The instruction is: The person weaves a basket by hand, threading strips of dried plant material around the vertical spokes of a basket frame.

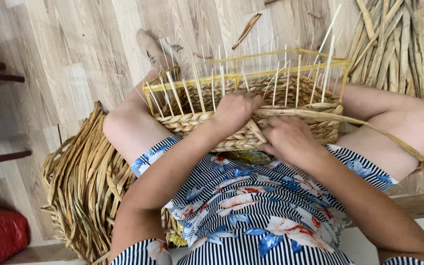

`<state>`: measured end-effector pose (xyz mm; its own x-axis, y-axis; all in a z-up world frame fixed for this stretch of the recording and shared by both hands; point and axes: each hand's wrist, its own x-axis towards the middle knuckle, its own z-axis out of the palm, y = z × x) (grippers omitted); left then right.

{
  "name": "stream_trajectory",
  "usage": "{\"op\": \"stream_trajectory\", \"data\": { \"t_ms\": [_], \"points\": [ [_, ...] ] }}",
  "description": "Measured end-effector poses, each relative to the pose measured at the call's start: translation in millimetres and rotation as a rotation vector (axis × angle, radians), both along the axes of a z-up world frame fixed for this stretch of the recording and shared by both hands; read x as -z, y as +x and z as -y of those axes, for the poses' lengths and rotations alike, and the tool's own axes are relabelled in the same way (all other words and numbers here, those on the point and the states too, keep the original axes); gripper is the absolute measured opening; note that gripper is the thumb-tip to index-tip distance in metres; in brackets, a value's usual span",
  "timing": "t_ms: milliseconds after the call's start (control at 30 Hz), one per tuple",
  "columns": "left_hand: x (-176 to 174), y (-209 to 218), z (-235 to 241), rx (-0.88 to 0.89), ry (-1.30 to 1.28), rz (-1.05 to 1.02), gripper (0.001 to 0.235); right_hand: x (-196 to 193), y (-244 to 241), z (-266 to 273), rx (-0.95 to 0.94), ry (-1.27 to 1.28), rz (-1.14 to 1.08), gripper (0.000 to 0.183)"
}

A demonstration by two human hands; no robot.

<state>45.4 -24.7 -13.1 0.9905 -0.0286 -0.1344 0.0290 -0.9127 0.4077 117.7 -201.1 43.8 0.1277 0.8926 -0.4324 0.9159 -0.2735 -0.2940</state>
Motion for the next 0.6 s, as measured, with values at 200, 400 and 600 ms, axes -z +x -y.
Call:
{"op": "stream_trajectory", "data": {
  "t_ms": [200, 400, 600],
  "points": [
    [-19, 11, -8, -0.222, -0.484, -0.414, 0.015, -20, 37, 6, 0.179, 0.570, 0.377, 0.005],
    [-2, -4, -2, -0.383, -0.503, -0.162, 0.016, 11, 29, -13, 0.374, 0.417, -0.018, 0.009],
    [5, -22, 7, -0.316, -0.472, 0.027, 0.012, 44, 42, -32, 0.663, 0.242, -0.555, 0.006]
  ]
}}
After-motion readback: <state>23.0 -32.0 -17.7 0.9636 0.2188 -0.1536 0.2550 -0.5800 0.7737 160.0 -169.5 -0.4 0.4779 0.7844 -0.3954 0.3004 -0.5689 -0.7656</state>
